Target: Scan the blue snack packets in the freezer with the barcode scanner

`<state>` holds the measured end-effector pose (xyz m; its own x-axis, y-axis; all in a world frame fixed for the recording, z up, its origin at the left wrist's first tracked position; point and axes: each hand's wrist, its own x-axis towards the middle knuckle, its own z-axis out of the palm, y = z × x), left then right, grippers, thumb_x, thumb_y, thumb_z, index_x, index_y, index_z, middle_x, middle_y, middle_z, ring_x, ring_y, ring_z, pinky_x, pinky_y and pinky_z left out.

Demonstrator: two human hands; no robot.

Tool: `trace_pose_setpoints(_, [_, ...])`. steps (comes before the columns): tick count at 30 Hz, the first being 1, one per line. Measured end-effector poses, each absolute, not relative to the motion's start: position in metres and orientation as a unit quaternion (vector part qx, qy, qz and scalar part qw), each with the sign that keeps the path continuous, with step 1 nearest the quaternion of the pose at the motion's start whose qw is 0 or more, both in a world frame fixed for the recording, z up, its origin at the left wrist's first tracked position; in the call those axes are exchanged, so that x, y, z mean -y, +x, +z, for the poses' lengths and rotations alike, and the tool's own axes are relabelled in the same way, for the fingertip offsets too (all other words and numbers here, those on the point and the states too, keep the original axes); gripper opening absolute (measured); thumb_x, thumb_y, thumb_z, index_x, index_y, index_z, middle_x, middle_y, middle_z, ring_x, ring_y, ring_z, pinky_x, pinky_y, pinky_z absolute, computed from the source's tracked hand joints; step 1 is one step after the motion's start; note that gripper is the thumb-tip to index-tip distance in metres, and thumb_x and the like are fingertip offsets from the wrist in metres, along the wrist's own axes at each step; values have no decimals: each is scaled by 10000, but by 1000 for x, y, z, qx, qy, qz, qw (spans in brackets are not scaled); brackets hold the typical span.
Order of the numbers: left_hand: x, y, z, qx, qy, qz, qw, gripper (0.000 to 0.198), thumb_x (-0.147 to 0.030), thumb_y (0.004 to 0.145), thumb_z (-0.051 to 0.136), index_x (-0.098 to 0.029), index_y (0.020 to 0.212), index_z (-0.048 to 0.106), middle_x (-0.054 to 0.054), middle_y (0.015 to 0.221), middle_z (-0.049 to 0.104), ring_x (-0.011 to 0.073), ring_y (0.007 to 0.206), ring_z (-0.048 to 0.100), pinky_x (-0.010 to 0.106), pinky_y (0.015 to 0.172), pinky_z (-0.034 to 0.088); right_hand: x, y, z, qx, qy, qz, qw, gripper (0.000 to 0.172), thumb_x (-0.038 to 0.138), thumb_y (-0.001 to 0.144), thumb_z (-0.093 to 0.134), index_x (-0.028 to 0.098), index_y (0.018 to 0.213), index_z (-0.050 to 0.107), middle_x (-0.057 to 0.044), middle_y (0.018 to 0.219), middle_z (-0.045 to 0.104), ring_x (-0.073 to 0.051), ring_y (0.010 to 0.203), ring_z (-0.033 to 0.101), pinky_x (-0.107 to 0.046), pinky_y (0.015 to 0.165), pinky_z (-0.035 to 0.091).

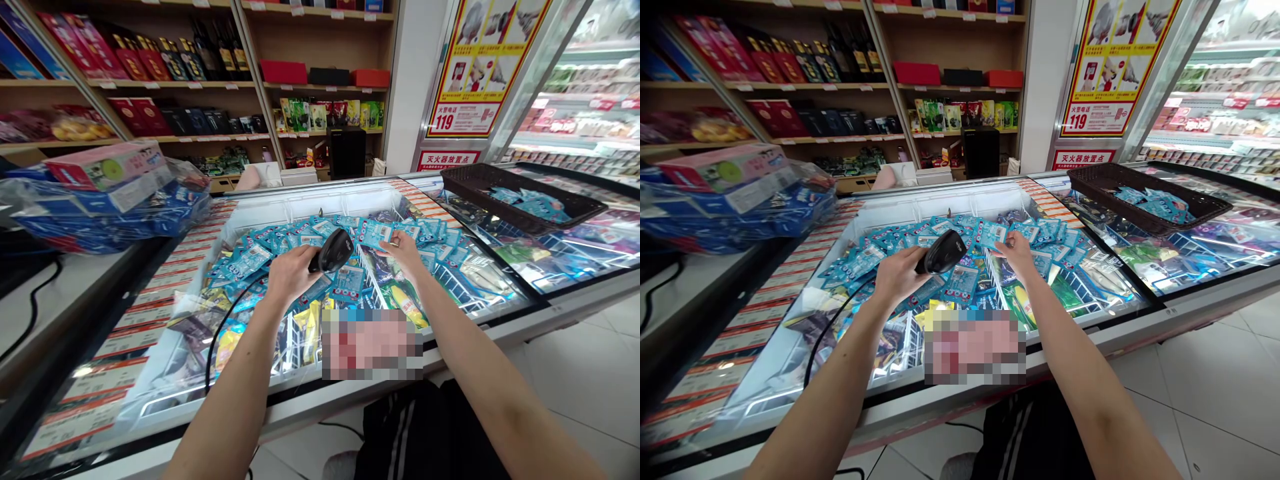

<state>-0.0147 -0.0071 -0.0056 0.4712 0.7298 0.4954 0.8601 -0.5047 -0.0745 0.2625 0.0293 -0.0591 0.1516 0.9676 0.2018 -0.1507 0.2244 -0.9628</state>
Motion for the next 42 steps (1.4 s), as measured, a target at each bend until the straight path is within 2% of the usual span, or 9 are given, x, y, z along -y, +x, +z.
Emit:
trace_pose_setpoints(8, [11, -11, -2, 464, -845, -223, 146, 315, -335, 762, 527, -229, 1053, 585, 34, 932, 662, 192, 849, 603, 261, 581, 395, -35, 263, -65, 482, -440, 439, 617, 416, 402, 567, 734, 230, 823, 454, 16, 739, 602, -183, 752, 615, -434, 748, 554])
trace_pose_setpoints(15, [16, -8, 3, 448, -853, -233, 134, 310, -304, 756, 515, -231, 1049, 583, 27, 920, 661, 182, 840, 601, 255, 605, 401, -41, 269, -72, 505, -479, 355, 624, 371, 396, 611, 702, 241, 845, 458, 48, 644, 482, -139, 596, 545, -425, 686, 575])
trace_pose_setpoints(25, [20, 0, 1, 418, -877, -202, 120, 309, -316, 759, 522, -232, 1052, 573, 30, 916, 660, 183, 810, 605, 251, 585, 392, -38, 263, -73, 536, -477, 332, 613, 327, 417, 654, 659, 237, 847, 466, 12, 720, 580, -171, 689, 608, -404, 704, 566])
trace_pose_setpoints(33, [18, 1, -2, 421, -879, -189, 116, 319, -339, 761, 527, -230, 1058, 569, 44, 929, 655, 204, 835, 607, 269, 593, 411, -36, 263, -71, 538, -483, 329, 608, 340, 445, 651, 652, 240, 850, 468, 19, 723, 576, -162, 706, 608, -373, 700, 557])
trace_pose_setpoints(42, [18, 1, -2, 420, -880, -193, 107, 316, -336, 766, 532, -232, 1063, 557, 38, 938, 653, 205, 828, 609, 275, 597, 415, -34, 263, -71, 540, -500, 320, 597, 333, 458, 671, 635, 240, 873, 486, -15, 793, 606, -186, 744, 621, -387, 711, 546])
